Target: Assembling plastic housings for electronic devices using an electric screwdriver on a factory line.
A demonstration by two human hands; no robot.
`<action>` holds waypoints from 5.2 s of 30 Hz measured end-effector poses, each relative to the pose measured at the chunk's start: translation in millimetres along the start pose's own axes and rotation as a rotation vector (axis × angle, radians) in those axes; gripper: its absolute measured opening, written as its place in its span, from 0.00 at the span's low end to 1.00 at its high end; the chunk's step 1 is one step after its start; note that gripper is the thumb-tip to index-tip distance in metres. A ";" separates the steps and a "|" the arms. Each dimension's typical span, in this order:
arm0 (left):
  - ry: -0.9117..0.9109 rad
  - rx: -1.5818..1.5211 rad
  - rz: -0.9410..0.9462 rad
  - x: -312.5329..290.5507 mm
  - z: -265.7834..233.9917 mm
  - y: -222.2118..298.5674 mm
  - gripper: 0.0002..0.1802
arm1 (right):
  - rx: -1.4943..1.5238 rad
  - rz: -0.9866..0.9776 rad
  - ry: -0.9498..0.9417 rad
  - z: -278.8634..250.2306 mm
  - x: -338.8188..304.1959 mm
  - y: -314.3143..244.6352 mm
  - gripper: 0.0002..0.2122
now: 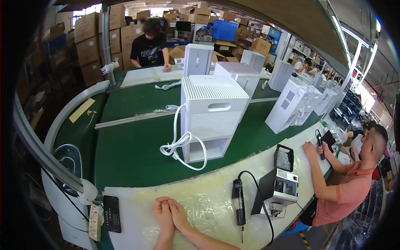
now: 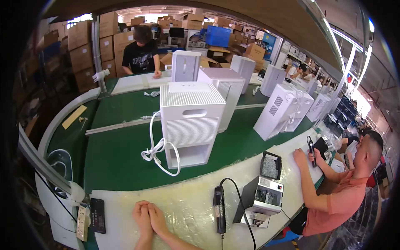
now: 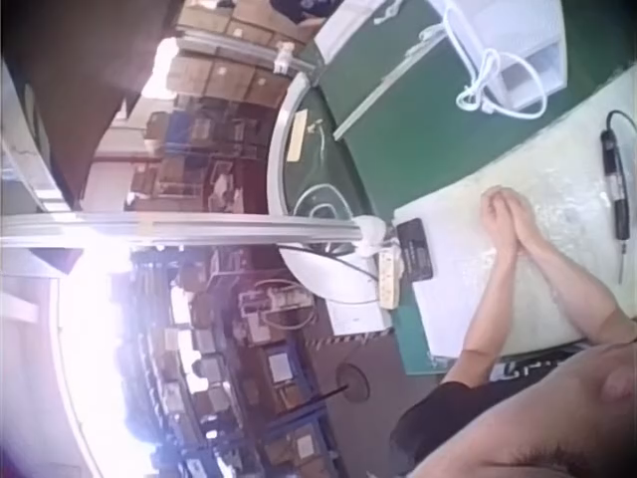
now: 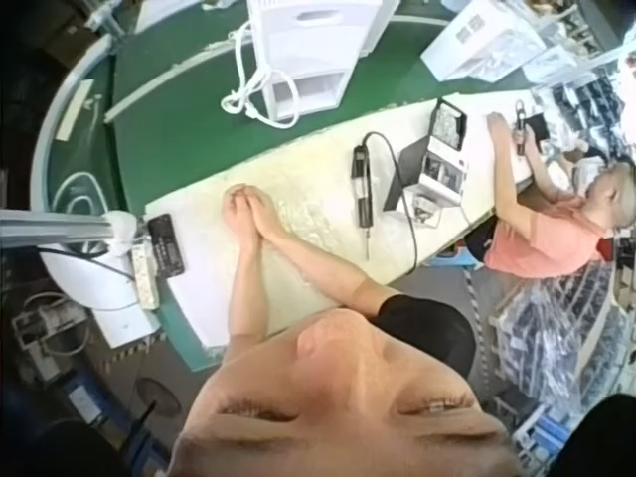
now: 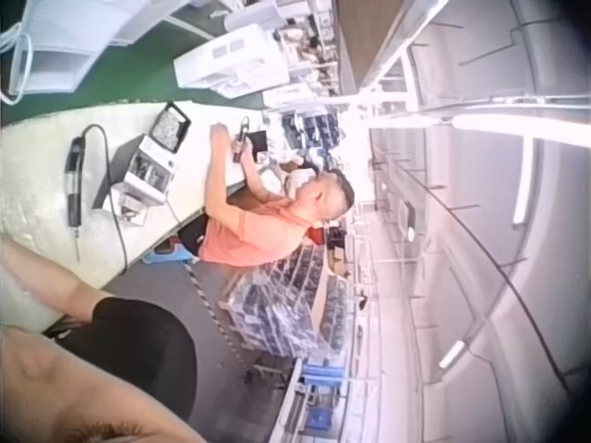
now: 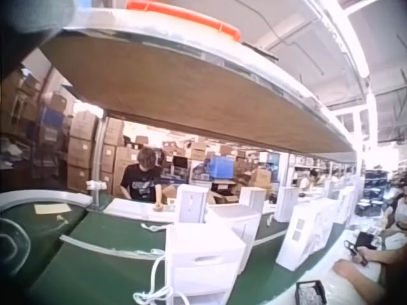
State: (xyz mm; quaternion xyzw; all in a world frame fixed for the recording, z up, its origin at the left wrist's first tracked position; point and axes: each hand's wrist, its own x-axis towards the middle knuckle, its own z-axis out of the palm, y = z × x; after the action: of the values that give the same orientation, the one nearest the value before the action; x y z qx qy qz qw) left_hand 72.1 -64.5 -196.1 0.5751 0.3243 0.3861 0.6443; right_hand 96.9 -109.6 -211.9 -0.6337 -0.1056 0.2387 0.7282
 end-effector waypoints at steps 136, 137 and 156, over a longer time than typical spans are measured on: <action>-0.011 -0.005 -0.048 0.4 -5.6 1.9 0.08 | 0.089 0.035 0.018 6.1 -0.6 0.7 0.13; -0.016 -0.002 -0.035 0.3 -4.8 3.5 0.08 | 0.081 0.032 0.031 4.9 -0.5 0.8 0.14; -0.033 -0.036 -0.125 -0.8 -4.6 9.2 0.08 | 0.051 0.060 0.025 4.5 -2.5 -7.5 0.14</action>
State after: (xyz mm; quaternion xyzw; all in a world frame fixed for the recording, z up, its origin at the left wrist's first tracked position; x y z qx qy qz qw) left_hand 66.6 -62.6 -187.6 0.5484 0.3417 0.3413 0.6827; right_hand 94.3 -107.5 -203.4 -0.6208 -0.0712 0.2551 0.7379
